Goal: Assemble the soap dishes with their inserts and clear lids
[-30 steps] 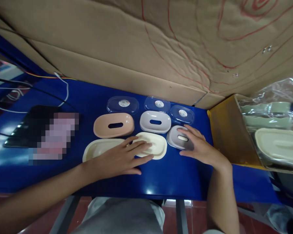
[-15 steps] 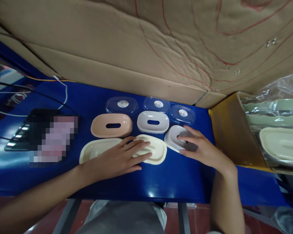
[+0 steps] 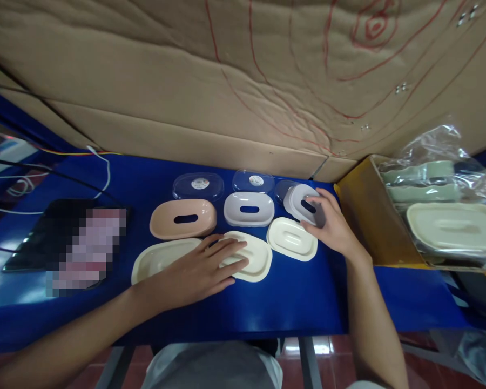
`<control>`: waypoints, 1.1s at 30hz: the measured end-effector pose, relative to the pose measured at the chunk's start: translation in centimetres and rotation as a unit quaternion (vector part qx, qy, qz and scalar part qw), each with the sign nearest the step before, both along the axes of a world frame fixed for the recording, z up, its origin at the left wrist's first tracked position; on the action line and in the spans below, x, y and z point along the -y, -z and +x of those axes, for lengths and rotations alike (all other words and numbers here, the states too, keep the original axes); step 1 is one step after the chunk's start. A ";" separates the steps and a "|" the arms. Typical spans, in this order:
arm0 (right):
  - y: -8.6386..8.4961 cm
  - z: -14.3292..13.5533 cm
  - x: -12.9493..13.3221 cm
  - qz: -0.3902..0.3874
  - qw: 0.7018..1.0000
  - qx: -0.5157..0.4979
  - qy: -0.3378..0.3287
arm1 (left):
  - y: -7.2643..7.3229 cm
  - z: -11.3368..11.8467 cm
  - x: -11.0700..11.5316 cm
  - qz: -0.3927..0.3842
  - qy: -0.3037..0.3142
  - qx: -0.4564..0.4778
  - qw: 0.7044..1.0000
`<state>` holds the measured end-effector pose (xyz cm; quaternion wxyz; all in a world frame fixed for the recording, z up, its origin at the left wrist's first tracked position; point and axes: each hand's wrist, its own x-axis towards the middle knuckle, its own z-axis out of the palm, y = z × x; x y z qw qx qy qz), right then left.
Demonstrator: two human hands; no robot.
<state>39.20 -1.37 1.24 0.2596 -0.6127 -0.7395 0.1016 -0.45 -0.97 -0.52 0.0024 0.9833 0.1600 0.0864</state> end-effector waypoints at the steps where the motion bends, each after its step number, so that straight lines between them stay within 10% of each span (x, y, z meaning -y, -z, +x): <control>1: 0.3 0.0 -0.1 0.003 1.000 0.007 0.005 | -0.1 0.0 0.0 0.001 0.002 0.000 1.000; 26: -1.6 -1.9 2.1 -0.094 0.985 0.109 -0.099 | -0.3 0.3 -0.1 0.005 -0.019 0.014 1.000; 33: -0.9 -4.4 1.9 0.015 0.989 0.111 -0.100 | -0.7 -0.1 -0.2 0.019 -0.014 0.042 0.999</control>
